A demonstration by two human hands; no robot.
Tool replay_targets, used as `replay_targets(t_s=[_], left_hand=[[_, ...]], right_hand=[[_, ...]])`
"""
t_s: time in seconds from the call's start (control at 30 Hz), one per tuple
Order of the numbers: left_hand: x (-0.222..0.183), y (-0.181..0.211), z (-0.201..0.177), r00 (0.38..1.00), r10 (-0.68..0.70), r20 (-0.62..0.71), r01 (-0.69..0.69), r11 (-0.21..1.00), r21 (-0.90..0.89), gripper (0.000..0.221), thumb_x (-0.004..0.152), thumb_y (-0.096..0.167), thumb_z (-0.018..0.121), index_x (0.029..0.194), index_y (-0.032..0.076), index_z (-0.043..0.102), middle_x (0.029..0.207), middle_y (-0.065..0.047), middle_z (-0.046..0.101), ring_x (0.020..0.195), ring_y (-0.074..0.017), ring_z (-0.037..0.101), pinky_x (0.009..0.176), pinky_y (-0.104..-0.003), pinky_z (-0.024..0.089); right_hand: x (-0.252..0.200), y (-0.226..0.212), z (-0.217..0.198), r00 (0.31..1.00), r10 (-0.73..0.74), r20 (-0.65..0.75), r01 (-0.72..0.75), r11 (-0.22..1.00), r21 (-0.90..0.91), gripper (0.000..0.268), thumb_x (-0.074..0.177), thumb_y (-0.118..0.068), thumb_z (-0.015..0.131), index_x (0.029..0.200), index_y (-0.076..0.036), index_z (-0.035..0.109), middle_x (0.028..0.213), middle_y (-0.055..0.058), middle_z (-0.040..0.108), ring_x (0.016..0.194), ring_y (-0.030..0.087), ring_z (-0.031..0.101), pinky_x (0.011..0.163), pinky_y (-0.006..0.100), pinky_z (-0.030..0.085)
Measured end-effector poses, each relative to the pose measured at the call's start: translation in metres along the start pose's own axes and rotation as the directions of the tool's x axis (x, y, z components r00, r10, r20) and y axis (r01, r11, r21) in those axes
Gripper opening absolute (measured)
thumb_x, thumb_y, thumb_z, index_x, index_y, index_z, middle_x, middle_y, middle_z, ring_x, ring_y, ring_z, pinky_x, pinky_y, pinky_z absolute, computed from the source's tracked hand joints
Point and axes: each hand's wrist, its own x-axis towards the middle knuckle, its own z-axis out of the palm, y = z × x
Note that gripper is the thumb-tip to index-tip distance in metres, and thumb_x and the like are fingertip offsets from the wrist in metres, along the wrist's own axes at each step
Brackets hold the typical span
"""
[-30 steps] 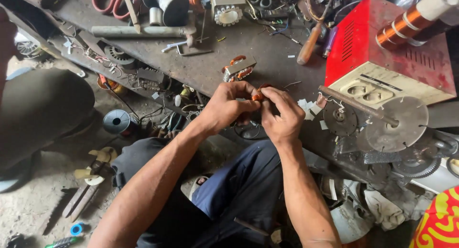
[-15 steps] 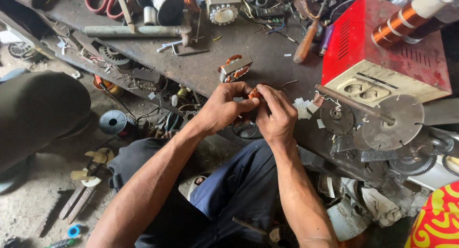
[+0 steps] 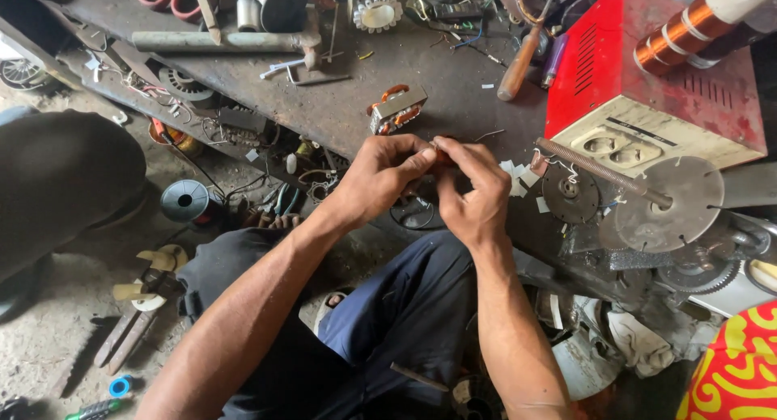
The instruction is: Inserting copper wire coils into the slots of an electric motor stator during a repair process.
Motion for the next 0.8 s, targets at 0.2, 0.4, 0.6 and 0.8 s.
replay_targets(t_s=[0.2, 0.4, 0.6, 0.8], left_hand=[[-0.003, 0.006, -0.003, 0.998, 0.042, 0.041, -0.051, 0.964, 0.262, 0.02, 0.097, 0.022, 0.063, 0.091, 0.007, 0.076, 0.062, -0.009, 0.06, 0.065, -0.014, 0.056, 0.06, -0.033, 0.051], [-0.001, 0.004, -0.004, 0.991, -0.099, 0.09, 0.07, 0.958, 0.279, 0.022, 0.089, 0.021, 0.056, 0.088, 0.013, 0.076, 0.063, -0.007, 0.062, 0.067, -0.0197, 0.063, 0.069, -0.038, 0.056], [-0.002, 0.0, -0.003, 0.997, -0.059, 0.057, 0.047, 0.982, 0.184, 0.022, 0.095, 0.023, 0.061, 0.089, 0.008, 0.076, 0.057, -0.004, 0.059, 0.058, -0.0127, 0.06, 0.059, -0.027, 0.051], [-0.001, -0.004, -0.003, 1.0, -0.029, 0.002, 0.028, 0.977, 0.212, 0.023, 0.096, 0.024, 0.064, 0.084, 0.008, 0.076, 0.054, -0.004, 0.06, 0.053, -0.0124, 0.062, 0.054, -0.027, 0.05]], right_hand=[[0.007, 0.002, -0.028, 0.974, 0.084, 0.211, -0.098, 0.994, 0.056, 0.051, 0.091, -0.018, 0.065, 0.14, -0.009, 0.061, 0.142, 0.012, 0.06, 0.123, 0.028, 0.059, 0.092, 0.039, 0.047], [0.018, 0.018, -0.035, 0.941, -0.093, 0.324, 0.136, 0.984, -0.112, 0.009, 0.096, -0.014, 0.075, 0.104, -0.015, 0.078, 0.117, 0.005, 0.073, 0.112, 0.028, 0.066, 0.101, 0.041, 0.043], [0.013, 0.014, -0.033, 0.959, 0.037, 0.282, -0.059, 0.996, 0.067, 0.005, 0.097, -0.012, 0.073, 0.1, -0.009, 0.076, 0.116, 0.01, 0.073, 0.109, 0.028, 0.069, 0.096, 0.039, 0.051], [0.008, 0.01, -0.022, 0.979, -0.176, 0.102, 0.183, 0.981, -0.067, 0.005, 0.095, -0.006, 0.076, 0.099, -0.006, 0.078, 0.128, 0.016, 0.066, 0.118, 0.031, 0.062, 0.102, 0.043, 0.048]])
